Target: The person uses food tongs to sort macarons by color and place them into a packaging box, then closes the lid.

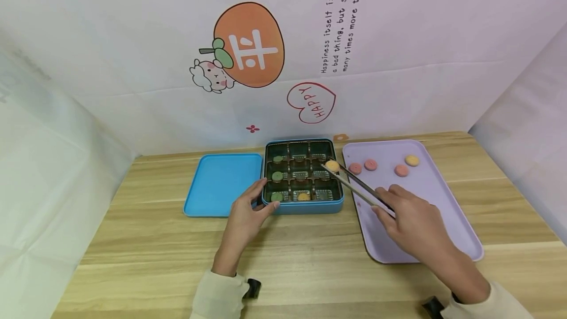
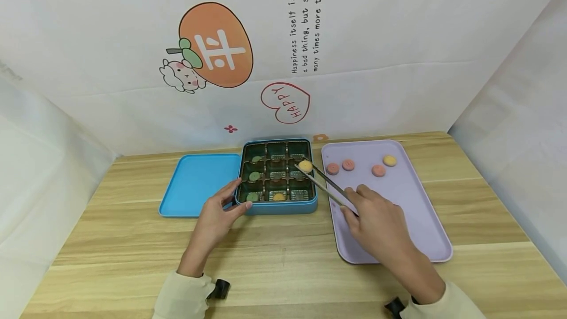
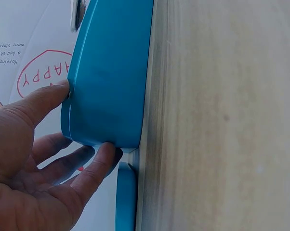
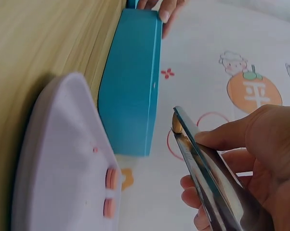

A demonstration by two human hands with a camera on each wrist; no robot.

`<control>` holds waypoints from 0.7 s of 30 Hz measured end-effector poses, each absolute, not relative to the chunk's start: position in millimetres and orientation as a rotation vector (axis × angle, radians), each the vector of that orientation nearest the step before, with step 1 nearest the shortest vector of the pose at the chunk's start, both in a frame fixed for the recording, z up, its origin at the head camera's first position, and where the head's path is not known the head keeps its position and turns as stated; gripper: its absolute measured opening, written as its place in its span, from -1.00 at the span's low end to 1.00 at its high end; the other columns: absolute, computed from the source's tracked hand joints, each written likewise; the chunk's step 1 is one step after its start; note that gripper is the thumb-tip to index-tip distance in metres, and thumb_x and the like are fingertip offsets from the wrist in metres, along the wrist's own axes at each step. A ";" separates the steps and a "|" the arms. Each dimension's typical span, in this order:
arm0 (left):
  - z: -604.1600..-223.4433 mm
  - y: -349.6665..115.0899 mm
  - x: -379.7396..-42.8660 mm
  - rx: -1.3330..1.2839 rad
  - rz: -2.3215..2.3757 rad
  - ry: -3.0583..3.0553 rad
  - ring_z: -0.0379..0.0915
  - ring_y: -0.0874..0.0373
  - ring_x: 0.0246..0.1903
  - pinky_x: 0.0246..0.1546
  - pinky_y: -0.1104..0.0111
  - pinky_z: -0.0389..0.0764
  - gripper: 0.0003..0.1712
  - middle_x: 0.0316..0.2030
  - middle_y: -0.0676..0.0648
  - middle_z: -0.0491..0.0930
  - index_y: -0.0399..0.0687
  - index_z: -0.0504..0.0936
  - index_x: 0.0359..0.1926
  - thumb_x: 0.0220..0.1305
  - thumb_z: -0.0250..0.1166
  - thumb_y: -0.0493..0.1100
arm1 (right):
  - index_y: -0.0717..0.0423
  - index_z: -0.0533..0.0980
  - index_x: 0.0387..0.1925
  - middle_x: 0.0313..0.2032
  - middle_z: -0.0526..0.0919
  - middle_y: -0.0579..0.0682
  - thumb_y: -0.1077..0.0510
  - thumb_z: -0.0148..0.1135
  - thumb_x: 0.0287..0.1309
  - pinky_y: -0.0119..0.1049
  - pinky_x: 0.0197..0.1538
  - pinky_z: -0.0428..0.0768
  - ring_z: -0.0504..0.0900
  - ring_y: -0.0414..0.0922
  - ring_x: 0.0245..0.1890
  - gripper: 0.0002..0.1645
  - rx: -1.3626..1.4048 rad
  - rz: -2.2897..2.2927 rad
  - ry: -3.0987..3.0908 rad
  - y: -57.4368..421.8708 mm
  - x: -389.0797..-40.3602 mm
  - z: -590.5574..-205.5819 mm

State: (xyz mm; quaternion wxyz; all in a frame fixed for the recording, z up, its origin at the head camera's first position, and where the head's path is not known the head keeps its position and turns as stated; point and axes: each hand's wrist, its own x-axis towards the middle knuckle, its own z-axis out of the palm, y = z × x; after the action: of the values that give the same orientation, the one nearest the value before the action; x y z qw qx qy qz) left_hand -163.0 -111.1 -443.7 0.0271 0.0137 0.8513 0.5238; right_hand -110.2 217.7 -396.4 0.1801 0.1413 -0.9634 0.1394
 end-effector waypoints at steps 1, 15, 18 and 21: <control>-443.8 -111.0 -163.0 0.042 1.617 2.630 0.23 -0.17 0.54 0.22 0.13 0.71 -0.16 0.61 -0.20 0.20 0.00 0.35 0.58 0.35 0.48 -0.15 | 0.19 0.72 -0.03 -0.36 0.63 -0.02 0.15 0.52 0.14 -0.06 -0.62 0.52 0.46 -0.15 -0.53 -0.64 0.406 0.401 -2.735 214.5 -111.5 -395.7; -444.0 -111.3 -163.2 0.033 1.596 2.642 0.26 -0.17 0.52 0.21 0.13 0.72 -0.15 0.60 -0.19 0.21 0.01 0.35 0.58 0.35 0.49 -0.14 | 0.19 0.72 0.01 -0.33 0.63 -0.03 0.19 0.48 0.22 -0.14 -0.61 0.52 0.44 -0.20 -0.51 -0.67 0.467 0.432 -2.823 186.1 -127.9 -395.4; -444.4 -111.3 -163.4 0.034 1.596 2.642 0.26 -0.18 0.53 0.21 0.13 0.72 -0.15 0.60 -0.19 0.21 0.01 0.35 0.58 0.35 0.49 -0.14 | 0.22 0.72 0.03 -0.29 0.66 0.00 0.18 0.48 0.23 -0.10 -0.59 0.56 0.52 -0.15 -0.48 -0.64 0.478 0.425 -2.832 181.0 -131.5 -396.0; -444.4 -110.9 -163.8 0.034 1.600 2.642 0.25 -0.17 0.53 0.21 0.12 0.72 -0.16 0.60 -0.18 0.21 0.01 0.35 0.57 0.35 0.49 -0.14 | 0.24 0.72 0.06 -0.25 0.68 0.04 0.17 0.49 0.23 -0.08 -0.57 0.60 0.57 -0.11 -0.45 -0.61 0.485 0.416 -2.842 176.6 -134.8 -396.4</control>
State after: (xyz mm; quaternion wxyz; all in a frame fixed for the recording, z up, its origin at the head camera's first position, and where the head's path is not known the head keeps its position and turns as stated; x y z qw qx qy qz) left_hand -163.8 -110.9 -444.4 0.0263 0.0112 0.8551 0.5176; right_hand -134.8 176.6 -396.4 0.1140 0.1653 -0.9693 0.1420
